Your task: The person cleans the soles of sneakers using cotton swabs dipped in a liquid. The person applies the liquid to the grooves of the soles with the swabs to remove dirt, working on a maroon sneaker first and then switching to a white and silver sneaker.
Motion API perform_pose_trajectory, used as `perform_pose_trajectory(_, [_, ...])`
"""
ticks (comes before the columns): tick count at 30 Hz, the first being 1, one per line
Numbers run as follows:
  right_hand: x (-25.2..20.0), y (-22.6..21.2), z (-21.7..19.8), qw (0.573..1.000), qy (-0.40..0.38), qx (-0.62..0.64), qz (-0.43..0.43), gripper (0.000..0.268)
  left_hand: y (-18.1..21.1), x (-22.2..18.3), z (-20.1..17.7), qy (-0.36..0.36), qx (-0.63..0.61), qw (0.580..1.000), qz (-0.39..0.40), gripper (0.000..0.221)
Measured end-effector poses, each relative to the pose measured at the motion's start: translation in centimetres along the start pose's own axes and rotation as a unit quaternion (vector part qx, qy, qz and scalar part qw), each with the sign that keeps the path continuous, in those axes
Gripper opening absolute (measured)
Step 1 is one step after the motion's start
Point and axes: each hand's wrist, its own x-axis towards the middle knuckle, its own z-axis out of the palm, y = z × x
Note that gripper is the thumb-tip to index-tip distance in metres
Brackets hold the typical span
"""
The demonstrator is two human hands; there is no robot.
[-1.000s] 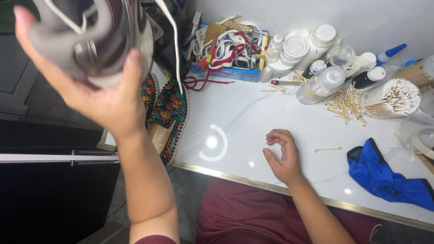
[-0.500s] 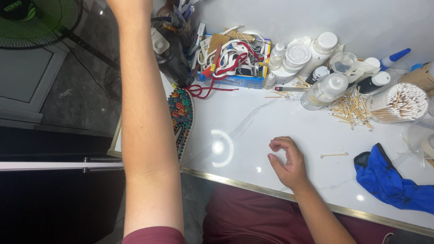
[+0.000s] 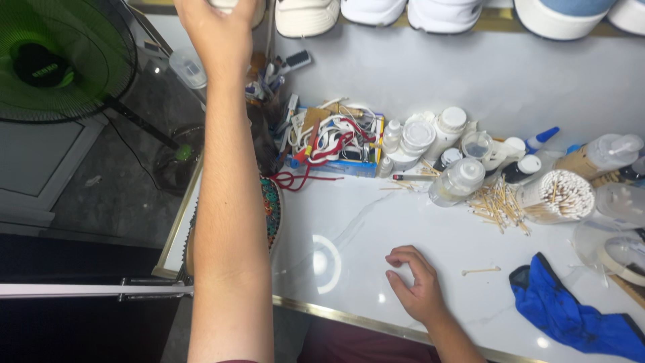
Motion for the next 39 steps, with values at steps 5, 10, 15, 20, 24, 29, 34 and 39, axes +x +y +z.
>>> perform_pose_trajectory(5, [-0.2, 0.4, 0.0, 1.0, -0.002, 0.003, 0.015, 0.024, 1.8, 0.7, -1.0, -0.013, -0.096, 0.995, -0.028, 0.083])
perform_pose_trajectory(10, [-0.2, 0.8, 0.0, 0.999, -0.004, 0.002, 0.036, 0.022, 2.6, 2.1, -1.8, -0.06, -0.043, 0.996, -0.052, 0.097])
perform_pose_trajectory(15, [-0.3, 1.2, 0.0, 0.999, -0.003, 0.008, 0.032, 0.02, 10.4, 2.1, -2.2, -0.032, 0.026, 0.997, 0.07, 0.089])
perform_pose_trajectory(20, [-0.3, 1.2, -0.1, 0.999, -0.005, 0.004, 0.036, 0.021, 18.8, 1.8, 1.0, -0.23, 0.148, 0.937, 0.218, 0.114])
perform_pose_trajectory(24, [-0.2, 1.1, -0.1, 0.999, -0.006, 0.021, 0.036, 0.02, 19.7, 1.1, 3.3, -0.21, 0.179, 0.927, 0.253, 0.12])
perform_pose_trajectory(29, [-0.3, 1.3, -0.1, 0.999, -0.006, 0.022, 0.031, 0.021, 18.4, 0.9, 3.1, -0.232, 0.132, 0.932, 0.244, 0.119])
perform_pose_trajectory(34, [0.1, 0.7, 0.0, 0.999, 0.02, 0.018, 0.022, 0.025, 18.2, 1.2, 2.1, -0.233, 0.096, 0.936, 0.246, 0.119])
perform_pose_trajectory(39, [6.1, -3.7, -1.2, 0.981, 0.093, -0.149, -0.085, 0.043, 18.4, 1.1, 2.4, -0.255, 0.072, 0.923, 0.279, 0.121])
